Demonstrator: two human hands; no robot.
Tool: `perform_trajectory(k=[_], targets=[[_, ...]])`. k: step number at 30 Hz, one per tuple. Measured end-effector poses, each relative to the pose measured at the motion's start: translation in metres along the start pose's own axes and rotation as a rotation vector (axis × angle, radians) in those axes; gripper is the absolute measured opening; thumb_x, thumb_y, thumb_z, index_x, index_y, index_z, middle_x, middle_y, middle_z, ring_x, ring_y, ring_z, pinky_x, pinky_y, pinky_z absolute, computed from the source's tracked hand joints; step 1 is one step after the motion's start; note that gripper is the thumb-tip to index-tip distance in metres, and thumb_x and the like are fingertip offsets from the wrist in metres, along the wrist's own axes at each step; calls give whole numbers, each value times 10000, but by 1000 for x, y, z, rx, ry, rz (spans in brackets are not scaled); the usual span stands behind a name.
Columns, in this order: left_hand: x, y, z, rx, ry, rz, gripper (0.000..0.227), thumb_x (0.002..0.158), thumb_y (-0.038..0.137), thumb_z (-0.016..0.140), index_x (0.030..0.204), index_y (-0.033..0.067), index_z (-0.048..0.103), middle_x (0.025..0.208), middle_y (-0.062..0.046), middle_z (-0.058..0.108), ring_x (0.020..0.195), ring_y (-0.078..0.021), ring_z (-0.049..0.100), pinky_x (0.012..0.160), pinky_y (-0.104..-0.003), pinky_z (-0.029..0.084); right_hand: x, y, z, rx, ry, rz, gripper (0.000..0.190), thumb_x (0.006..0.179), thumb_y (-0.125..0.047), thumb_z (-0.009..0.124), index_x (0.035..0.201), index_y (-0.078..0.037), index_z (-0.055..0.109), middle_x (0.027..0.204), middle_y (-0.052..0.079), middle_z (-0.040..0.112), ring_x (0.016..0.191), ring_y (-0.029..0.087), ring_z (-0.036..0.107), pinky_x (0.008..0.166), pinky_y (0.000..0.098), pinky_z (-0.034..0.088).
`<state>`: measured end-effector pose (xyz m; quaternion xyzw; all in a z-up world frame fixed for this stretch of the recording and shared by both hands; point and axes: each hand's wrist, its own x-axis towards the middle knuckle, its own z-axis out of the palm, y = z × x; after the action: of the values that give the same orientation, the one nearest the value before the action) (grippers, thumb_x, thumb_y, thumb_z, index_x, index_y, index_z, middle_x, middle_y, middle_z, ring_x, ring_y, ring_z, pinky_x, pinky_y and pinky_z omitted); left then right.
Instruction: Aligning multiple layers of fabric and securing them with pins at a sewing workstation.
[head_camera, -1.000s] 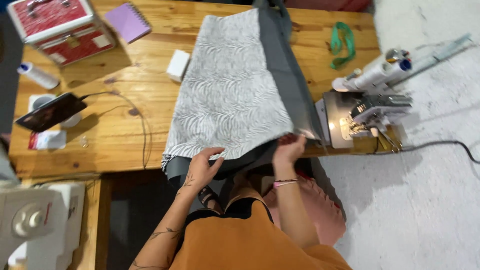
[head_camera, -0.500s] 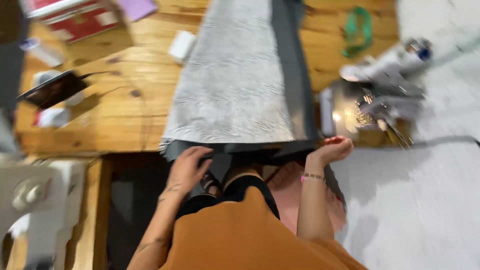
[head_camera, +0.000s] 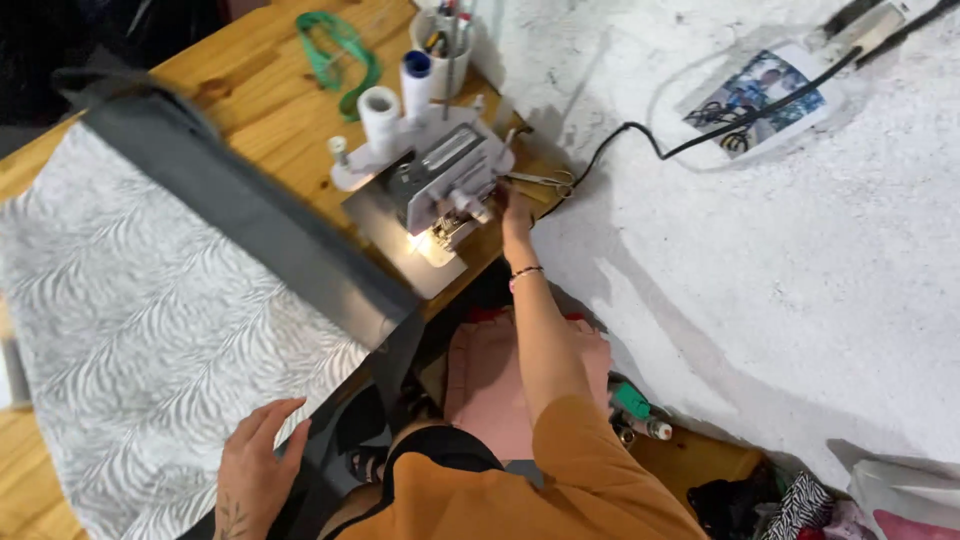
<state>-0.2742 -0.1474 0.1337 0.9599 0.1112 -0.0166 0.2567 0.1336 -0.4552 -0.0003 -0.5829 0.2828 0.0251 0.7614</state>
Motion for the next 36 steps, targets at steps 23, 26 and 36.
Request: perform_trajectory(k=[23, 26, 36], targets=[[38, 49, 41, 59, -70, 71, 371, 879, 293, 680, 1242, 214, 670, 1194, 19, 702, 1086, -207, 676, 874, -421, 560, 37, -13, 2, -819, -600, -188, 663, 1007, -535, 192, 1559, -190, 315, 1589, 122, 399, 1459, 300, 385, 1170, 396, 281], [51, 69, 31, 56, -50, 126, 314, 896, 257, 656, 1207, 217, 674, 1169, 47, 697, 1062, -192, 668, 875, -401, 542, 57, 1, 3, -452, -499, -301, 535, 1009, -465, 411, 1245, -66, 677, 1330, 116, 660, 1223, 227, 600, 1027, 355, 437], [40, 37, 35, 7, -42, 29, 299, 882, 278, 675, 1174, 213, 689, 1110, 31, 726, 1007, -205, 698, 815, -419, 569, 134, -71, 38, -946, -454, -867, 607, 1022, -165, 622, 1551, -319, 367, 1643, 175, 149, 1506, 402, 161, 1139, 541, 311]])
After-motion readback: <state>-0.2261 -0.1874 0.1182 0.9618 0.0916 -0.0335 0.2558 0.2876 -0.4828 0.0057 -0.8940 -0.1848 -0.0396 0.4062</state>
